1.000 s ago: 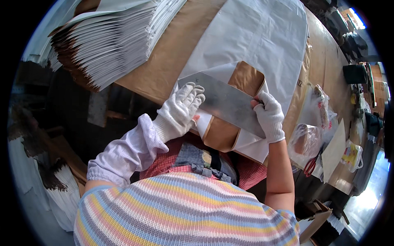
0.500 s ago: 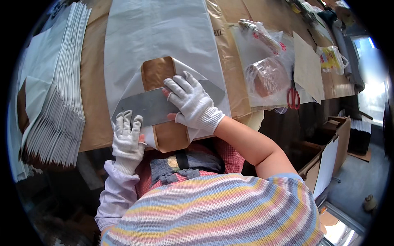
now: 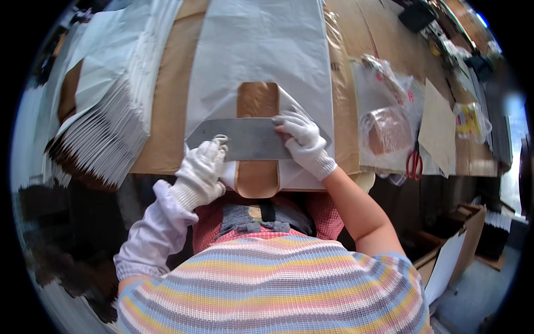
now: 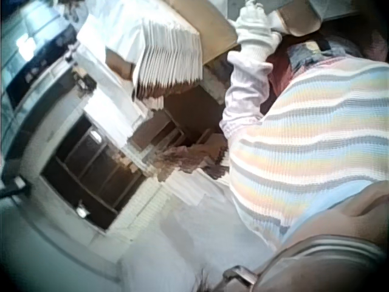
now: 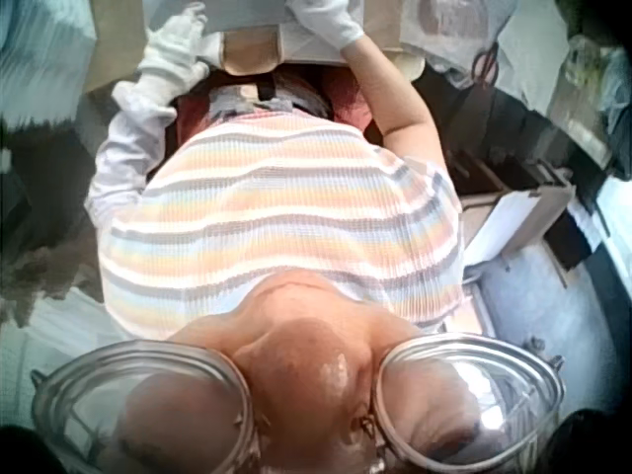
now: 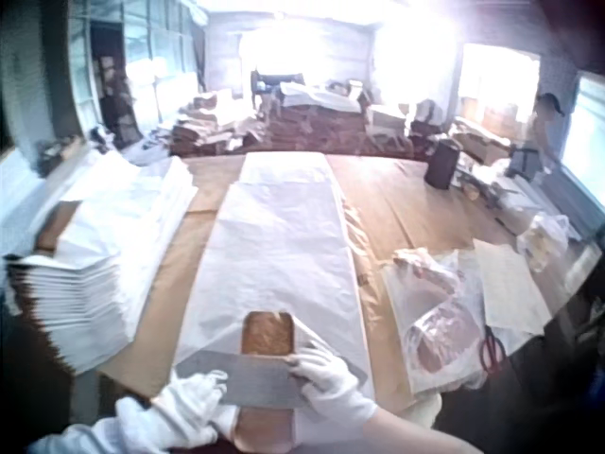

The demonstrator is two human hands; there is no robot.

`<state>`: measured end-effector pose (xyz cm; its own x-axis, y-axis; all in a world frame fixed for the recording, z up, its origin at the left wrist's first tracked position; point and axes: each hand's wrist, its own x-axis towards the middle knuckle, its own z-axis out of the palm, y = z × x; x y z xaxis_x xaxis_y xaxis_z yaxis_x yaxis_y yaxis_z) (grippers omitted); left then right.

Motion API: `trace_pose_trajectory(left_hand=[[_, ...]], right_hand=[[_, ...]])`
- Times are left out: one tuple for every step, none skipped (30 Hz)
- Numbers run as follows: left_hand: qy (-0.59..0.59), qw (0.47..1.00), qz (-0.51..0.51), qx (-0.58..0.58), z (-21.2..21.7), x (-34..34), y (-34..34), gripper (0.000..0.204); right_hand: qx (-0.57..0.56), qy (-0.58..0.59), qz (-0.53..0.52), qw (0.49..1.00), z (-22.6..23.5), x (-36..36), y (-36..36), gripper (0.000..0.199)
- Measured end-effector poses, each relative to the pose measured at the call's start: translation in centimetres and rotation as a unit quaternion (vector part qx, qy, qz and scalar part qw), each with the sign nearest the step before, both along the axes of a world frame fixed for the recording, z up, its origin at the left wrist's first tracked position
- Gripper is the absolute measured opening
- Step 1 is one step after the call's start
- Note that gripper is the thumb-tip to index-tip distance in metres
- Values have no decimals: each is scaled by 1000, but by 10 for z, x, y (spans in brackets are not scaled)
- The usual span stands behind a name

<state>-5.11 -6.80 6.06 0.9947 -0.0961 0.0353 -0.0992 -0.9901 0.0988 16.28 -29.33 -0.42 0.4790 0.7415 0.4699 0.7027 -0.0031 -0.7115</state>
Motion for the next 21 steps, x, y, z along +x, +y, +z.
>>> trace_pose_trajectory(left_hand=[[-23,999,-15,-19,-19,-1,4,58],[-41,998,-29,-28,-31,-2,12,53],[-96,993,-75,5,-33,1,19,45],[-140,986,-80,52,-56,-1,32,32],[-139,987,-74,27,-61,3,32,27],[-137,988,-67,3,-64,4,34,22],[-146,987,-37,-59,-62,7,31,22],[-151,981,-5,-119,-56,8,27,21],[-154,971,26,-179,-53,8,23,20],[-109,969,97,-197,-52,8,19,20],[-63,960,168,-213,-50,11,16,20],[-18,944,238,-227,-48,13,16,20],[94,919,291,-250,-40,22,21,28],[133,912,326,-212,-21,34,16,35],[171,901,360,-172,-2,48,7,41],[205,887,393,-132,16,59,3,48],[233,887,387,-95,27,67,6,70],[211,906,355,-93,26,68,8,78],[181,925,324,-86,18,66,16,86],[133,946,286,-77,13,77,29,94],[137,950,276,-46,2,83,36,108]], right_hand=[[-41,-32,25,998,1,4,-10,26],[-73,-61,50,994,3,5,-16,26],[-86,-91,56,990,13,0,-25,24],[-100,-122,67,985,26,-9,-31,23],[-120,-151,67,979,34,-16,-39,22],[-122,-138,35,982,33,-19,-40,22],[-128,-125,0,984,27,-21,-44,22],[-133,-108,-34,985,19,-23,-46,23],[-138,-103,-61,983,9,-23,-47,25],[-165,-84,-91,979,11,-28,-43,25],[-190,-65,-121,972,15,-32,-40,26],[-215,-46,-151,964,18,-36,-37,27],[-261,-21,-150,954,23,-34,-35,32],[-268,-25,-178,946,25,-35,-33,34],[-275,-29,-207,939,26,-37,-28,37],[-280,-36,-235,930,29,-36,-24,41],[-327,-49,-227,916,33,-32,-23,60],[-336,-80,-229,910,34,-32,-24,67],[-337,-115,-233,905,34,-33,-20,74],[-330,-162,-250,896,44,-22,-13,80],[-410,-137,-222,874,59,-9,0,91]])
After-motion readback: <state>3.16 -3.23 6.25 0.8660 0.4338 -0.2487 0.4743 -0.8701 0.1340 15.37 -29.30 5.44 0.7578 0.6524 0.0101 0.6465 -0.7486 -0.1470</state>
